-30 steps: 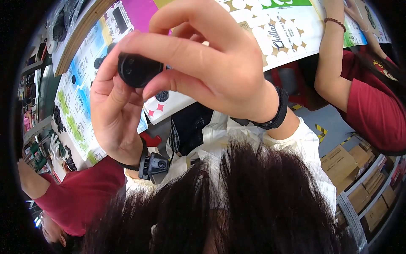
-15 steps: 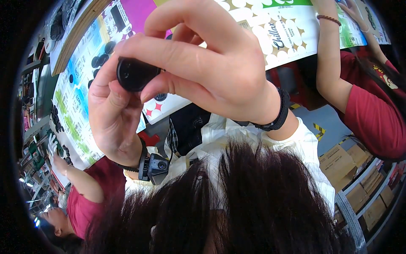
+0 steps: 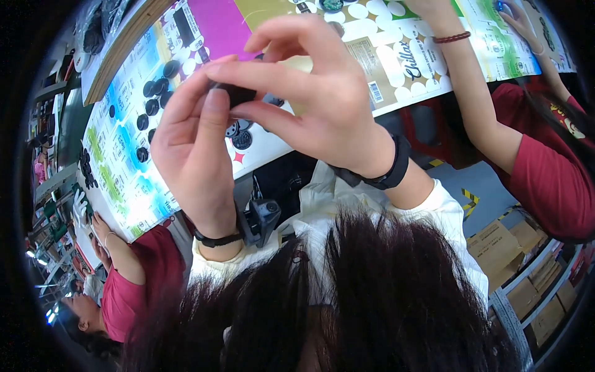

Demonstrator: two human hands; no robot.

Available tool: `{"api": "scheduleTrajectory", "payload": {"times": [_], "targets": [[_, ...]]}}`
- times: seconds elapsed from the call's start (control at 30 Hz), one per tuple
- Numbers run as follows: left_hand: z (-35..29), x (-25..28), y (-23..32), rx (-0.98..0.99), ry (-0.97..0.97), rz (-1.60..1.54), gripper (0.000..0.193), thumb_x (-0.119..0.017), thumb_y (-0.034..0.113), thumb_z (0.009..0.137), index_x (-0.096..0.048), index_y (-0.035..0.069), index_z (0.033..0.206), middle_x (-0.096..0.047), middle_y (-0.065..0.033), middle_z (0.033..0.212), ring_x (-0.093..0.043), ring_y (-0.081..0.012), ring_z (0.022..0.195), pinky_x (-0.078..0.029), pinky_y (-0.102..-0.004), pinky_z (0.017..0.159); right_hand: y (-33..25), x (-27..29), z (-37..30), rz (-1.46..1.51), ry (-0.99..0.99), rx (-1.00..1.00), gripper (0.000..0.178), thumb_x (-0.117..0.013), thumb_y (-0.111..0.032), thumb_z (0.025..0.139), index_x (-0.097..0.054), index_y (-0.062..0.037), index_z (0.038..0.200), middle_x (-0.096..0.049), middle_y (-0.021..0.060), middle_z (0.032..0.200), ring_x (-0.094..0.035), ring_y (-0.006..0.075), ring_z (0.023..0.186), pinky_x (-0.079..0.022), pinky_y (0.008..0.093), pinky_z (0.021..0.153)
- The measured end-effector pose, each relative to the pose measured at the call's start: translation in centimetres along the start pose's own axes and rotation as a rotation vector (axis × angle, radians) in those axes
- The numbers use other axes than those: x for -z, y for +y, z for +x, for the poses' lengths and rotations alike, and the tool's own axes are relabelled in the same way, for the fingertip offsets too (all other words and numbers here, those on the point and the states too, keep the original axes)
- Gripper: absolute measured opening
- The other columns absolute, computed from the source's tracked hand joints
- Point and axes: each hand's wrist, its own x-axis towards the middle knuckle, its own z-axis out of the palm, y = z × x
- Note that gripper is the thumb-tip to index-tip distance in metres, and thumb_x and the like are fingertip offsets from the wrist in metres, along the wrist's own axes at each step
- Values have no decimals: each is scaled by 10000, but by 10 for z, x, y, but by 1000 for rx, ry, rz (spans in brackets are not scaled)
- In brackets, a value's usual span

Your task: Assembling and inspecting small black electronic components at a workbench according to a layout guide.

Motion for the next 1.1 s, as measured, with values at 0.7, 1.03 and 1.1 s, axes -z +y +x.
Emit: {"api": "scheduleTrajectory", "payload": {"times": [0.7, 1.03, 1.1], "targets": [[0, 22, 17, 233, -277, -378, 388, -458, 155, 839, -386, -70, 1147, -508, -171, 1057, -531, -228, 945, -449, -294, 797, -9, 20, 12, -80, -198, 180, 455, -677, -194, 596, -555, 63, 951, -534, 176, 982, -546, 246, 885, -466, 284, 742], [2, 23, 11, 198, -322, -347, 527, -542, 265, 790, -367, -70, 1157, -510, -166, 1056, -530, -222, 952, -450, -290, 800, -8, 22, 16, -110, -192, 267, 477, -651, -233, 636, -527, 113, 941, -528, 205, 954, -565, 267, 844, -491, 287, 733], [2, 24, 9, 193, -320, -347, 532, -545, 270, 788, -368, -71, 1156, -510, -166, 1055, -530, -221, 951, -451, -288, 799, -4, 20, 16, -97, -172, 305, 480, -646, -240, 642, -525, 116, 941, -528, 206, 948, -566, 270, 839, -494, 288, 725]]}}
